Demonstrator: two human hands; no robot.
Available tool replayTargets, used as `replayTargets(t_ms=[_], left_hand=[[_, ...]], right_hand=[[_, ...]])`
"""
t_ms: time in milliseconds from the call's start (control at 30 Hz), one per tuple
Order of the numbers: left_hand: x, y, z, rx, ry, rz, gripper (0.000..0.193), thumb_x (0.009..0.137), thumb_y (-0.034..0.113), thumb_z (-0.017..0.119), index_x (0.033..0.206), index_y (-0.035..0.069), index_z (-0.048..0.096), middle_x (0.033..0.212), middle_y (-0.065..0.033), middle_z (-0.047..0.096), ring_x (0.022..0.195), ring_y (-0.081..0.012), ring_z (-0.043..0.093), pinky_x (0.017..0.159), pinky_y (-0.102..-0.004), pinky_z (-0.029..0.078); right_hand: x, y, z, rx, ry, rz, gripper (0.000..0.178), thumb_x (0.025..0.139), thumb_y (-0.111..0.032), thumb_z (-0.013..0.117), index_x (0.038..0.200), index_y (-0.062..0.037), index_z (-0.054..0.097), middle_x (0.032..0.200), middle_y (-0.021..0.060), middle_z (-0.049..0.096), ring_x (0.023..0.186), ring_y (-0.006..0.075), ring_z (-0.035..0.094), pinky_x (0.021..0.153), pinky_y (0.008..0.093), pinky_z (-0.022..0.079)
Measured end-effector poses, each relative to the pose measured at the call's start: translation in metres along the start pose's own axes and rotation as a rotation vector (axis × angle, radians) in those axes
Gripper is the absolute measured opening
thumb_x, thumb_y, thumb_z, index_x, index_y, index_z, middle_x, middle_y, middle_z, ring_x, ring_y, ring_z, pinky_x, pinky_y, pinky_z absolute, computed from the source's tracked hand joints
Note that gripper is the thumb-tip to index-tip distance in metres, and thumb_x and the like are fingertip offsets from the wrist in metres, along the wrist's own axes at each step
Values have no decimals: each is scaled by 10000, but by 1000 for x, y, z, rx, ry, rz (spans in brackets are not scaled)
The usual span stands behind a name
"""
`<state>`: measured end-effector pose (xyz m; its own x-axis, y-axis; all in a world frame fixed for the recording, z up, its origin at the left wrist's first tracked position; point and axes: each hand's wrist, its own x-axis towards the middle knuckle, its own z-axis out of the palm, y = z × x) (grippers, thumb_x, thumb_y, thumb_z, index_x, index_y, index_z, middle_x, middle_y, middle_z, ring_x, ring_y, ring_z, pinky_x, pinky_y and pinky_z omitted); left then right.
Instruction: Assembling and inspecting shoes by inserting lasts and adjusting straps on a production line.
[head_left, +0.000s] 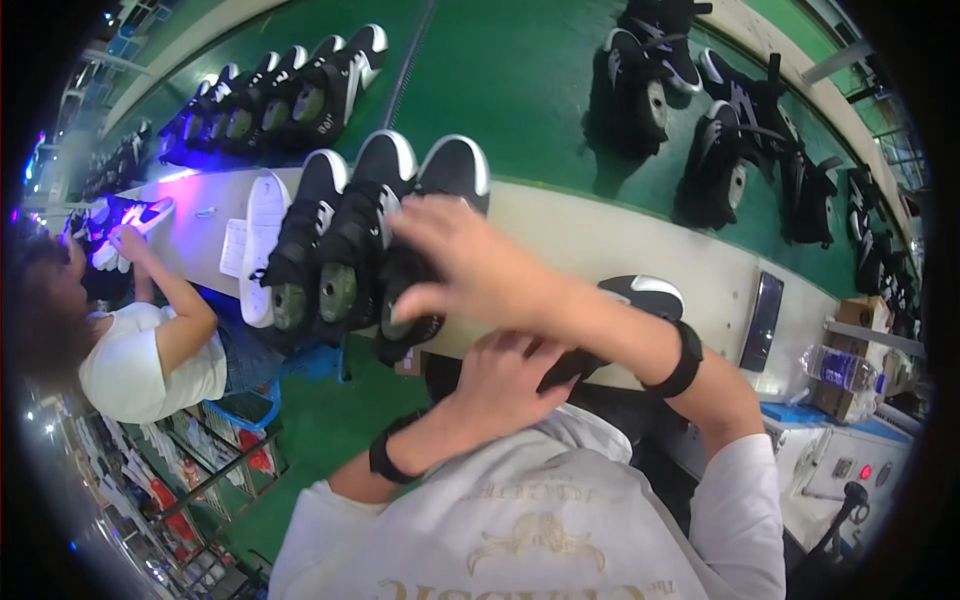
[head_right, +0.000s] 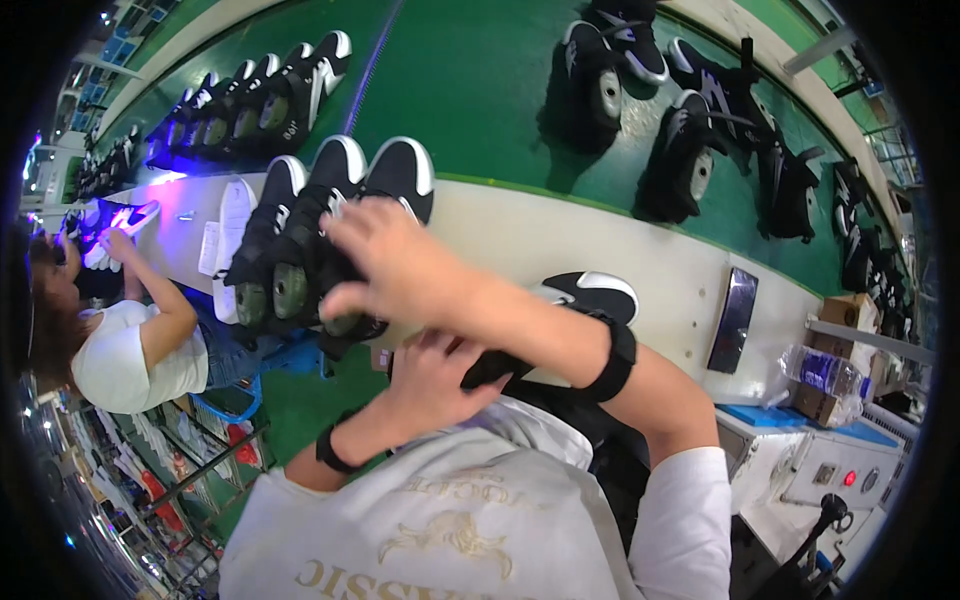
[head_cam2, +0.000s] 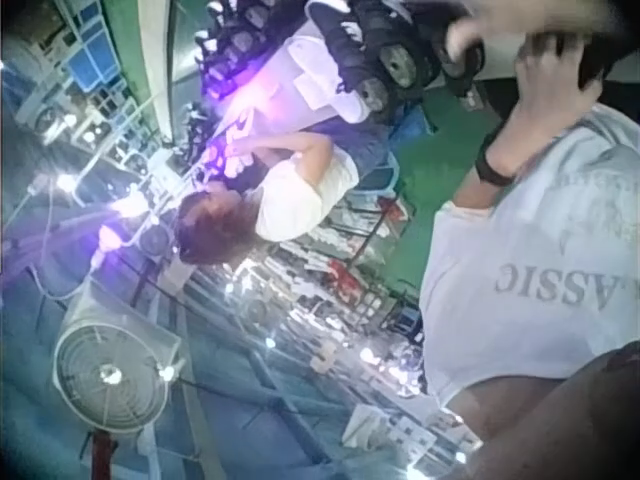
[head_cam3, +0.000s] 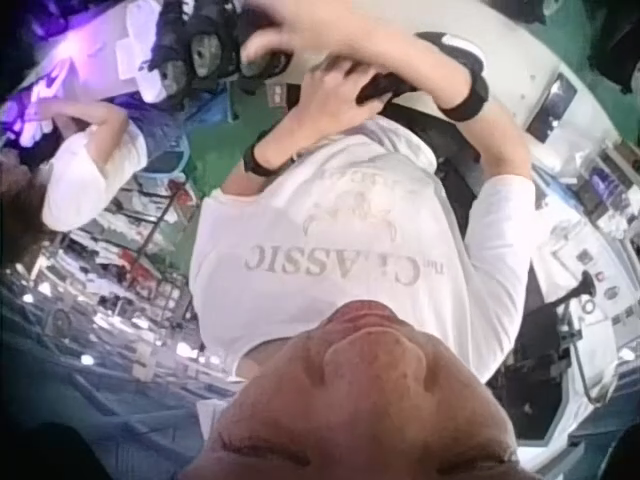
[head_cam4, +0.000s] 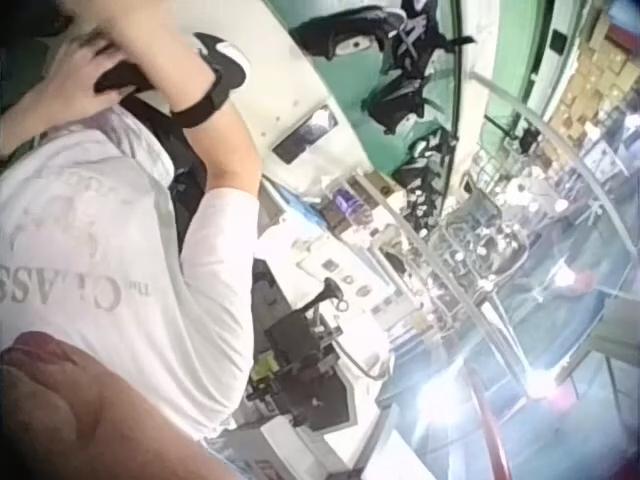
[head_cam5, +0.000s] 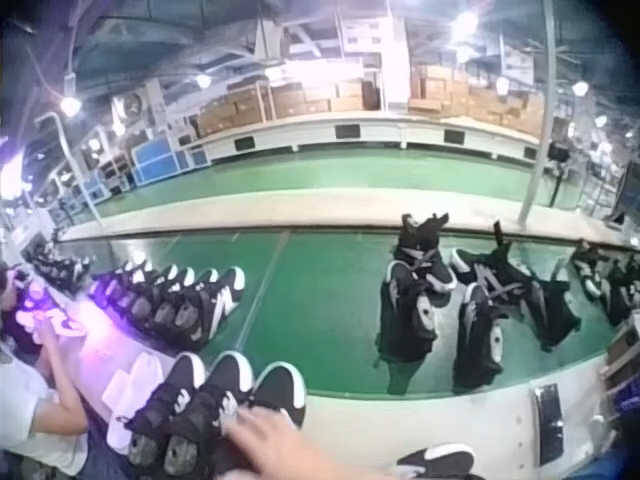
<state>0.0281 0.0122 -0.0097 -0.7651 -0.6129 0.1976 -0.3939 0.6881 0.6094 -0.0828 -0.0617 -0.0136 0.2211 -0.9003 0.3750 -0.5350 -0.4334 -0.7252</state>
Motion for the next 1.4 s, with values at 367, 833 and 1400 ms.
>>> replayTargets(t_ms=[367,833,1400], left_hand=[[-61,8,-25,109,277,-290,433,663,84,806,1062,39,642,991,-116,627,904,-335,585,783,-448,495],[143,-98,-9,68,657,-299,486,886,33,633,1346,8,482,1299,-200,551,1196,-387,544,1015,-430,443],[49,-2,34,-493,41,-288,813,945,321,634,1518,-21,169,1490,-365,290,1370,-493,348,1101,-473,360]], right_hand=[[43,84,-72,9,206,94,135,857,-105,667,965,-25,682,871,164,691,803,366,673,714,403,556],[-16,164,-126,-601,667,473,524,857,-189,725,1274,61,528,1309,243,554,1154,427,553,992,435,455],[-138,-9,-106,455,418,1205,520,892,-108,696,1369,-26,506,957,19,616,869,103,598,782,254,499]])
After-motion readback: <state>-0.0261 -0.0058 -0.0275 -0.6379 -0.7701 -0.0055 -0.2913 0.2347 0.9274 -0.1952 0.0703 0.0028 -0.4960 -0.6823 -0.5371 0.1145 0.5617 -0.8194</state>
